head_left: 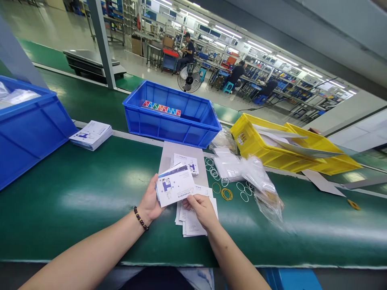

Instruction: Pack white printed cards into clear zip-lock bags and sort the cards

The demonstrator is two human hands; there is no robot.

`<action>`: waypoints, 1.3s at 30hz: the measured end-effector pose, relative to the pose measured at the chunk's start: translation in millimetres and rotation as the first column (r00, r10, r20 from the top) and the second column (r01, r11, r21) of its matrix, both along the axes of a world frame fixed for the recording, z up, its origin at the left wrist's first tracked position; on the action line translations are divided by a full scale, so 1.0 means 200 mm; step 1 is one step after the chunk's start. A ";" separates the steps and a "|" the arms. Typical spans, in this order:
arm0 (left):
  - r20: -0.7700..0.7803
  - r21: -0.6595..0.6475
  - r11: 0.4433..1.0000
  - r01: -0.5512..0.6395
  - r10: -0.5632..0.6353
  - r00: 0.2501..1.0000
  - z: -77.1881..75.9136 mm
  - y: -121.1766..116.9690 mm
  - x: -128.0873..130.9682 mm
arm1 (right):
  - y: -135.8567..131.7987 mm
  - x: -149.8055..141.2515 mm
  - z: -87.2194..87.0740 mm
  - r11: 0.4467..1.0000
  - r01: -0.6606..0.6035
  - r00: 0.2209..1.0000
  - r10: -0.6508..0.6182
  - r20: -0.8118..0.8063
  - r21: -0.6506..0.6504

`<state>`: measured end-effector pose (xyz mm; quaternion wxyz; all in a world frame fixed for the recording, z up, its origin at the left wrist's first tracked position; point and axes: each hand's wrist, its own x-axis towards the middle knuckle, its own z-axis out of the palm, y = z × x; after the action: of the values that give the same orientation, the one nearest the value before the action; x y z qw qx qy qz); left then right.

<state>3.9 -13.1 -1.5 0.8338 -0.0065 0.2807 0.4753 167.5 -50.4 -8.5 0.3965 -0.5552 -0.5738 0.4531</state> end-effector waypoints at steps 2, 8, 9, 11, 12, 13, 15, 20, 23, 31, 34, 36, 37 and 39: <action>-0.001 0.014 1.000 0.014 -0.014 1.000 -0.01 0.00 0.00 | -0.01 -0.04 -0.02 0.991 0.097 0.986 -0.108 -0.129 -0.089; -0.113 -0.010 1.000 0.028 -0.029 0.993 0.01 -0.01 -0.03 | 0.01 0.12 0.11 0.926 0.336 0.925 -0.290 -0.246 0.173; -0.114 -0.005 1.000 0.031 -0.031 0.993 0.02 -0.01 -0.03 | 0.01 0.17 0.15 0.908 0.345 0.928 -0.293 -0.231 0.236; -0.114 -0.014 0.999 0.041 -0.042 0.993 0.04 -0.01 -0.03 | 0.03 0.26 0.22 0.897 0.274 0.962 -0.255 -0.101 0.346; -0.115 -0.023 0.999 0.044 -0.047 0.992 0.04 -0.01 -0.03 | 0.04 0.29 0.26 0.907 0.180 0.980 -0.200 0.013 0.381; -0.115 -0.028 0.998 0.048 -0.051 0.992 0.04 -0.01 -0.03 | 0.04 0.31 0.28 0.919 0.056 0.982 -0.122 0.145 0.391; -0.109 -0.023 0.998 0.051 -0.053 0.993 0.04 0.00 -0.03 | 0.05 0.32 0.30 0.907 -0.169 0.921 0.006 0.389 0.387; -0.077 -0.003 0.997 0.071 -0.071 0.995 0.00 0.00 -0.02 | 0.03 0.16 0.19 0.623 -0.414 0.736 -0.199 0.647 0.663; -0.024 0.018 0.998 0.052 -0.052 0.998 -0.02 0.00 -0.01 | 0.01 0.04 0.11 0.498 -0.574 0.646 -0.212 0.733 0.650; 0.021 0.040 0.995 0.088 -0.089 0.996 -0.06 0.00 0.00 | 0.03 0.01 0.12 0.445 -0.712 0.536 -0.157 0.830 0.544; 0.002 0.037 0.996 0.079 -0.079 0.997 -0.06 0.00 0.01 | 0.03 0.01 0.14 0.443 -0.726 0.517 -0.153 0.842 0.526; -0.005 0.037 0.996 0.079 -0.079 0.997 -0.06 -0.01 0.01 | 0.03 0.01 0.15 0.432 -0.734 0.512 -0.154 0.845 0.524; -0.011 0.034 0.996 0.083 -0.083 0.997 -0.07 0.00 0.01 | 0.04 0.01 0.14 0.430 -0.736 0.510 -0.155 0.846 0.522; -0.036 0.010 0.995 0.096 -0.095 0.995 -0.07 0.00 0.01 | 0.04 0.01 0.14 0.435 -0.736 0.505 -0.157 0.849 0.519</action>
<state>5.4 -13.4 -16.1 0.8506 0.0201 0.2925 0.4366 168.7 -43.2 19.6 0.2038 -0.2918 -0.9255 -0.1297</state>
